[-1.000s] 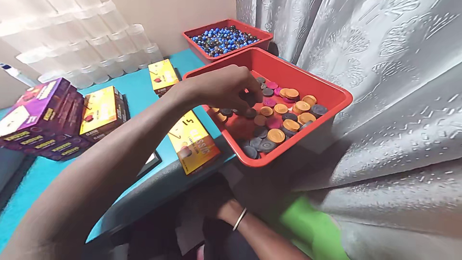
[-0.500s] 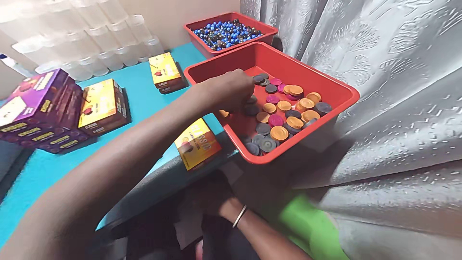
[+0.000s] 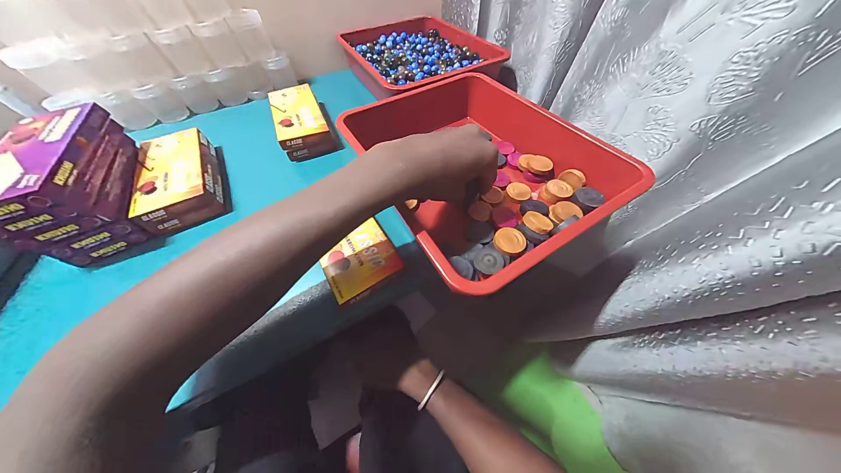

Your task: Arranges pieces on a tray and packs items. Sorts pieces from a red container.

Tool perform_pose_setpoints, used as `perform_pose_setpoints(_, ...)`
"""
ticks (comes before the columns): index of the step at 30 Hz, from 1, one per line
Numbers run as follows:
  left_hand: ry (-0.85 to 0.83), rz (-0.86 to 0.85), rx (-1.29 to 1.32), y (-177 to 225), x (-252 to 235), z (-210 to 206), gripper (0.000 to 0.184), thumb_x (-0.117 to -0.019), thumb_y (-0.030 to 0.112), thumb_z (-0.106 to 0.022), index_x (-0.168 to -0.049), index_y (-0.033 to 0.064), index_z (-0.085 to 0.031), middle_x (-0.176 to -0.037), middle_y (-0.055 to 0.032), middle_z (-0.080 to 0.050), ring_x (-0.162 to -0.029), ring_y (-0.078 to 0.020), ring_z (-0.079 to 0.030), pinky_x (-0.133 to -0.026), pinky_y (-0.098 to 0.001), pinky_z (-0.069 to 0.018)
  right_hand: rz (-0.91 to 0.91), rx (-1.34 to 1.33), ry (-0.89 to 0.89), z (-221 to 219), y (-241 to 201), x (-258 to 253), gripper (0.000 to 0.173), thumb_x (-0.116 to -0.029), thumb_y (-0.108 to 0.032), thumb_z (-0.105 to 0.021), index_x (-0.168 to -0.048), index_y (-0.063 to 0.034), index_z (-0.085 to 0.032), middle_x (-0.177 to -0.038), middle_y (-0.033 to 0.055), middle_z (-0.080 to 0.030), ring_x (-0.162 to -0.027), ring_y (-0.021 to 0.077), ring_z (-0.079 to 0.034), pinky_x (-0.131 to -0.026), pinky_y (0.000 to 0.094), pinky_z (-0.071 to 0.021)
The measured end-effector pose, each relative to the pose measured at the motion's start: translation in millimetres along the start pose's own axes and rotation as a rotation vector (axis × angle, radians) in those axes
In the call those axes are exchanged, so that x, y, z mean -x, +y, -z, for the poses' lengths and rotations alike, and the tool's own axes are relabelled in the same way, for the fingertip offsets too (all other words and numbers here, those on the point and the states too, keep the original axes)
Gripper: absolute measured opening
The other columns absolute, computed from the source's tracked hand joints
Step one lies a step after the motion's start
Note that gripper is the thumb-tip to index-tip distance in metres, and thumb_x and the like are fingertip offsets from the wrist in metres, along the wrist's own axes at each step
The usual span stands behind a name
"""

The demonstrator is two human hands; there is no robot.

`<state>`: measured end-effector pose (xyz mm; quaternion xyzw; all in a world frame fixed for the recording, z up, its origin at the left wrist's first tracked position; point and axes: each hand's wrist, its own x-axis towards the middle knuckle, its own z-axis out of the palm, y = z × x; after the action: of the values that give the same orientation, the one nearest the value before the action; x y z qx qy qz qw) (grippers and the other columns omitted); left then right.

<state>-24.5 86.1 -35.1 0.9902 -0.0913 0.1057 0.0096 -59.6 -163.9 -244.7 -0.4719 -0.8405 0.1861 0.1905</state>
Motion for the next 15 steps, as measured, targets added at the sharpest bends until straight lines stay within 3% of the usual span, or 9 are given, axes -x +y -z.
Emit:
perform_pose_setpoints(1, -0.101, 0.087, -0.013, 27.7, -7.7, 24.2, 0.011, -0.0830, 0.011, -0.075, -0.091, 0.0191, -0.077, -0.086, 0.0032, -0.072, -0.079, -0.0119, -0.069, -0.070, -0.0374, -0.0555, -0.151, -0.050, -0.226, 29.0, -17.2, -3.4, 0.047, -0.1084, -0.039, -0.048, -0.132, -0.0033, -0.067, -0.127, 0.0225, -0.069, -0.119, 0.0399, -0.065, -0.101, 0.0598, -0.0505)
perform_pose_setpoints(2, -0.211, 0.197, -0.012, 55.6, -17.6, 48.7, 0.012, -0.0854, 0.004, -0.075, -0.094, 0.0125, -0.077, -0.090, -0.0024, -0.073, -0.085, -0.0181, -0.069, -0.077, -0.0409, -0.0544, -0.266, -0.105, -0.343, 43.6, -25.9, -9.3, 0.046, -0.1080, -0.036, -0.050, -0.137, -0.0031, -0.064, -0.134, 0.0227, -0.065, -0.127, 0.0399, -0.061, -0.107, 0.0601, -0.0461)
perform_pose_setpoints(5, -0.192, 0.297, -0.059, 77.1, -26.8, 74.0, 0.013, -0.0891, 0.001, -0.070, -0.097, 0.0097, -0.076, -0.093, -0.0047, -0.072, -0.089, -0.0199, -0.068, -0.079, -0.0403, -0.0542, -0.368, -0.129, -0.351, 26.5, -21.7, -9.7, 0.042, -0.1048, -0.036, -0.057, -0.132, -0.0063, -0.067, -0.129, 0.0208, -0.068, -0.122, 0.0392, -0.064, -0.102, 0.0623, -0.0495)
perform_pose_setpoints(6, -0.144, 0.277, -0.068, 75.3, -26.2, 76.9, 0.014, -0.0904, 0.002, -0.069, -0.099, 0.0098, -0.076, -0.094, -0.0047, -0.073, -0.089, -0.0191, -0.069, -0.080, -0.0393, -0.0548, -0.343, -0.087, -0.376, 19.4, -18.5, -14.6, 0.042, -0.1061, -0.038, -0.054, -0.134, -0.0094, -0.066, -0.130, 0.0186, -0.068, -0.123, 0.0377, -0.064, -0.101, 0.0620, -0.0497)
perform_pose_setpoints(9, -0.119, 0.231, 0.018, 71.4, -25.7, 77.9, 0.016, -0.0903, 0.006, -0.071, -0.104, 0.0112, -0.078, -0.096, -0.0040, -0.074, -0.089, -0.0160, -0.069, -0.081, -0.0372, -0.0544, -0.165, -0.004, -0.186, -5.3, -4.4, -16.2, 0.038, -0.1034, -0.041, -0.057, -0.124, -0.0131, -0.073, -0.115, 0.0162, -0.074, -0.108, 0.0363, -0.071, -0.089, 0.0612, -0.0568)
perform_pose_setpoints(10, -0.152, 0.223, 0.067, 71.2, -25.4, 74.6, 0.013, -0.0906, 0.008, -0.072, -0.102, 0.0109, -0.077, -0.093, -0.0043, -0.073, -0.086, -0.0160, -0.068, -0.077, -0.0377, -0.0536, -0.176, -0.004, -0.240, 9.2, -10.3, -18.6, 0.038, -0.1039, -0.039, -0.056, -0.126, -0.0120, -0.071, -0.118, 0.0172, -0.073, -0.111, 0.0369, -0.070, -0.091, 0.0607, -0.0561)
perform_pose_setpoints(12, -0.227, 0.232, 0.114, 70.0, -22.7, 67.0, 0.010, -0.0910, 0.009, -0.072, -0.100, 0.0090, -0.077, -0.089, -0.0049, -0.072, -0.083, -0.0169, -0.067, -0.074, -0.0388, -0.0530, -0.292, -0.091, -0.506, 60.5, -32.9, -25.3, 0.043, -0.1094, -0.032, -0.048, -0.140, -0.0056, -0.061, -0.135, 0.0225, -0.064, -0.128, 0.0403, -0.060, -0.105, 0.0605, -0.0467)
perform_pose_setpoints(15, -0.256, 0.318, 0.081, 68.9, -16.1, 61.9, 0.005, -0.0915, 0.009, -0.072, -0.095, 0.0065, -0.074, -0.085, -0.0056, -0.068, -0.080, -0.0179, -0.064, -0.072, -0.0384, -0.0511, -0.358, -0.157, -0.572, 79.0, -39.6, -24.0, 0.044, -0.1104, -0.031, -0.046, -0.140, -0.0019, -0.060, -0.138, 0.0243, -0.062, -0.131, 0.0414, -0.057, -0.108, 0.0610, -0.0443)
